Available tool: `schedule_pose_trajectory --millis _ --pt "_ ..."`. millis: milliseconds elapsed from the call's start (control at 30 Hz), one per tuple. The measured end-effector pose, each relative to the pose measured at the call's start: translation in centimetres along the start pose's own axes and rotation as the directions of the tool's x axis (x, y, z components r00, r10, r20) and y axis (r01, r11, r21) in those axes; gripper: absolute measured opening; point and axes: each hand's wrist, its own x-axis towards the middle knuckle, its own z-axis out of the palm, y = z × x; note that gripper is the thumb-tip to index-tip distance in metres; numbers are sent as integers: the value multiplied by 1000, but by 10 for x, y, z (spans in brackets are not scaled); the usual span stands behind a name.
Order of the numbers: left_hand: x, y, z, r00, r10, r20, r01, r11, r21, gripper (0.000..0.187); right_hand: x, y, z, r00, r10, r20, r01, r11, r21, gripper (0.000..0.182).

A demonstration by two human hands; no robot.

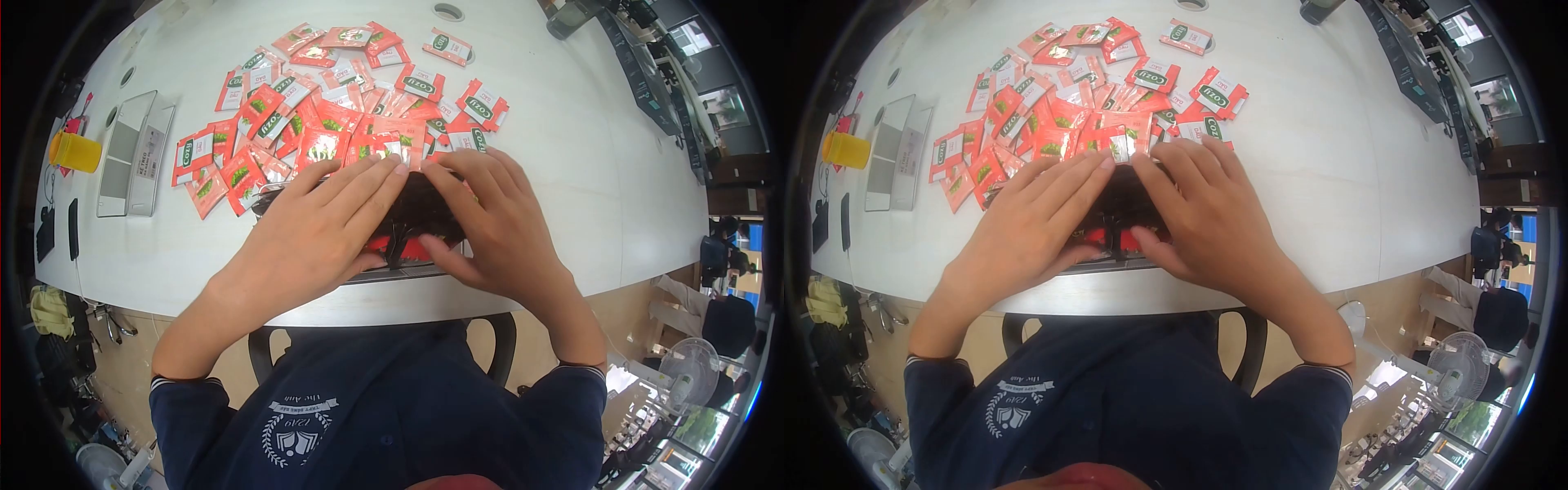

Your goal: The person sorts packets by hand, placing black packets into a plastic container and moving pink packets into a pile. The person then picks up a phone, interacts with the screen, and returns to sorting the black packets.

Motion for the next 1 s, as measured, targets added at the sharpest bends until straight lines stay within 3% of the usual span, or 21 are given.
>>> schedule_pose_trajectory --millis 133,500,633,800,900,1000 --pt "0 -2 2 1000 -8 -20 7 999 -54 93 6 -11 3 1000 7 19 -9 993 120 81" --pt "2 -3 -1 999 -24 -30 20 993 -120 97 13 0 21 1000 -28 6 28 999 35 91" --pt "2 -5 0 999 -13 -30 10 995 -96 96 10 1 8 996 9 87 -15 997 73 101" --pt "4 -5 0 999 -7 -32 3 994 -110 98 11 0 13 988 21 151 -16 999 -30 104" --pt "3 -5 -1 1000 -10 -24 8 994 -110 99 11 1 17 993 15 116 -14 1000 -7 104" --pt "3 -6 0 1000 -10 -14 8 993 -120 102 11 5 12 995 -6 102 -9 988 154 110"
